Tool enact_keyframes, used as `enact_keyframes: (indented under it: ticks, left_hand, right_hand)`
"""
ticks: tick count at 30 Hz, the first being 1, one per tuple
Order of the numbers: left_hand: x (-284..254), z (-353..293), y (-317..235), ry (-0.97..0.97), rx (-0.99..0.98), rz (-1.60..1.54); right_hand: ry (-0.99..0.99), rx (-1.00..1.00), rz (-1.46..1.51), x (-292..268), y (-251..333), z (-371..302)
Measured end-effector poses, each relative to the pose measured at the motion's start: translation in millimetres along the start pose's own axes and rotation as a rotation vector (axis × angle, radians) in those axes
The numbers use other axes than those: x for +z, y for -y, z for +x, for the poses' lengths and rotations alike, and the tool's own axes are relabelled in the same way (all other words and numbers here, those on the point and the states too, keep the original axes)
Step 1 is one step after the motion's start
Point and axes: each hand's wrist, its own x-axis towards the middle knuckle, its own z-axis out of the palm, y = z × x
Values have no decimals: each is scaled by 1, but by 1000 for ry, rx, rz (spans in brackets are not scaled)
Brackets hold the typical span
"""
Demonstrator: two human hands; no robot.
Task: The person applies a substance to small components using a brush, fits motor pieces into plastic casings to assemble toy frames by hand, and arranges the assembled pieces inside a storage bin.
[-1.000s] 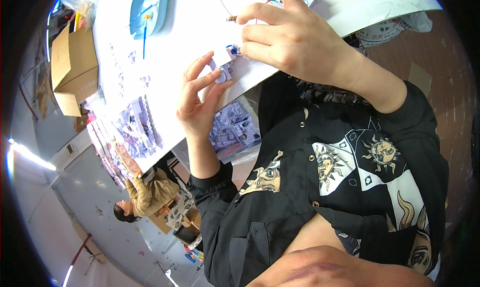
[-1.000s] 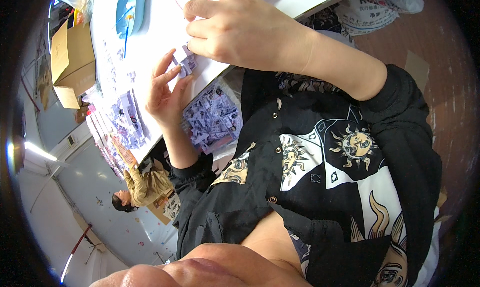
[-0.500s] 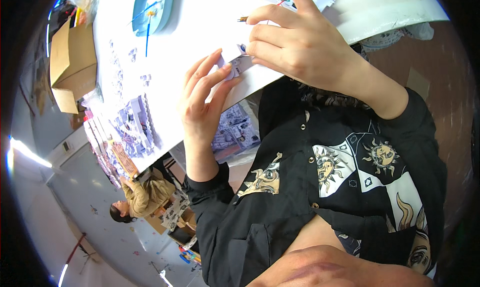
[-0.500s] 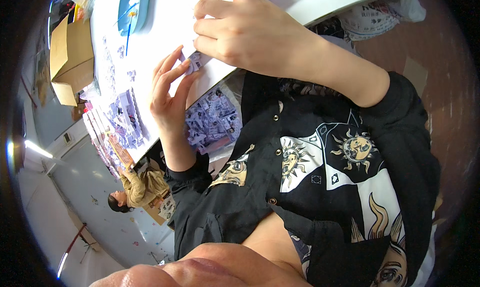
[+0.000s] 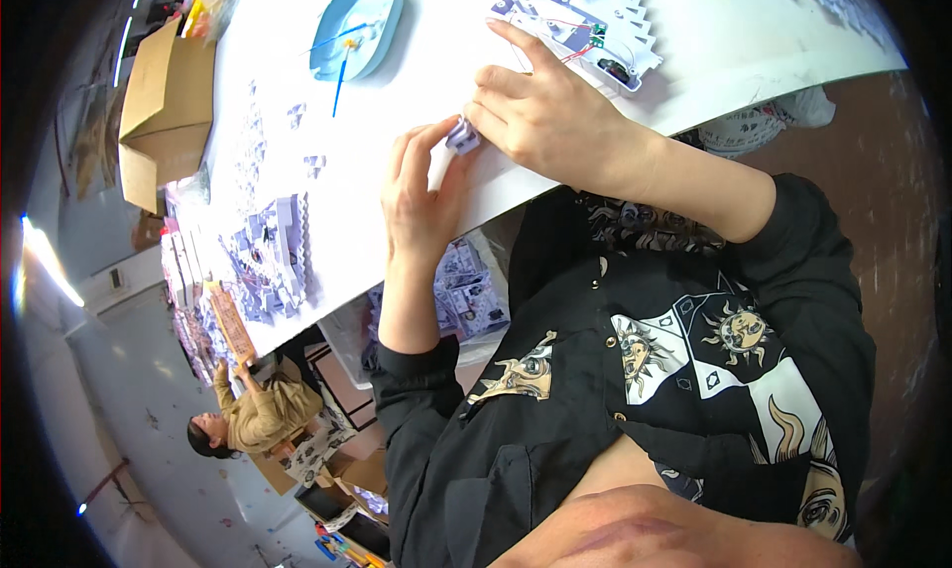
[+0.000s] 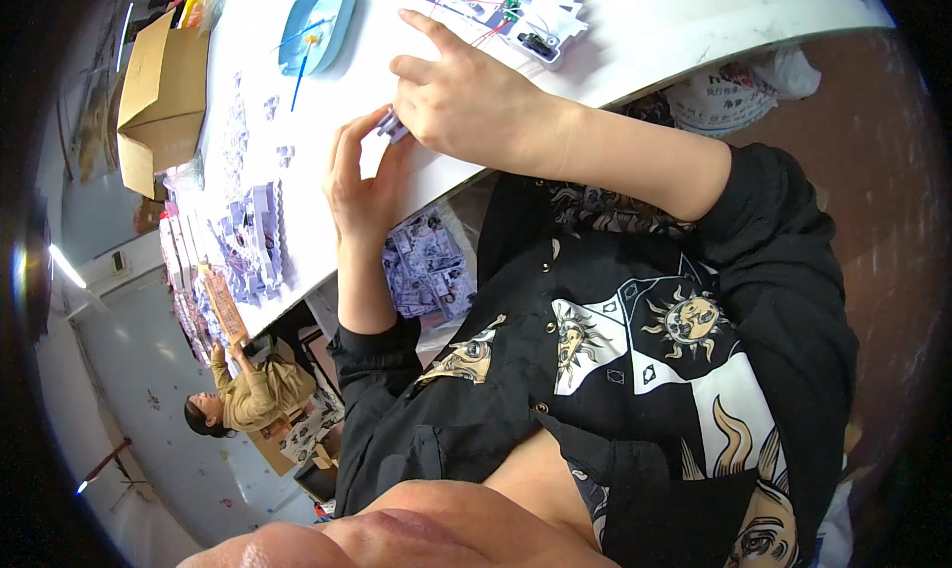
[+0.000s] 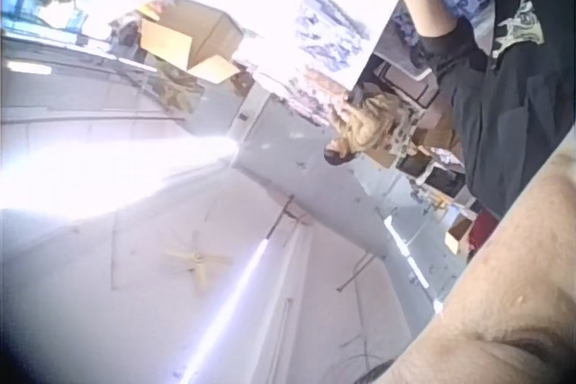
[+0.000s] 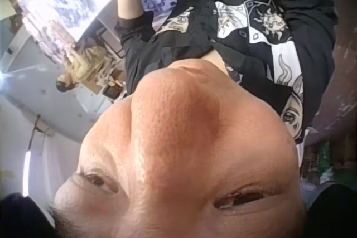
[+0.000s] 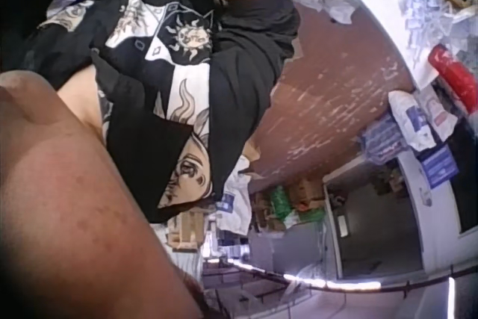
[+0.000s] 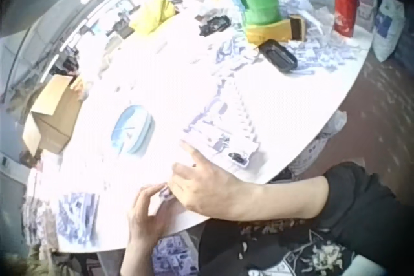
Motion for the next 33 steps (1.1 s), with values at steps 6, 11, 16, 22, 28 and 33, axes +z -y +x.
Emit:
enact_keyframes:
  ticks: [6,11,16,22,28,33]
  left_hand:
    - [4,5,3,-30,-27,-12]
    - [3,13,1,21,-62,-62]
    - [-7,17,-1,-31,-54,-135]
    - [-36,89,-33,-201,249,-70]
    - [-13,116,-52,-93,263,-234]
    - [7,119,-70,157,231,-74]
  right_hand:
    - [-21,5,32,7,-4,7]
    - [79,43,139,2,-16,9]
    - [-48,104,170,-7,-15,11]
    - [-226,467,189,-48,-54,-23]
    - [-24,736,313,-46,-87,-37]
    - [-78,859,444,-36,-92,-49]
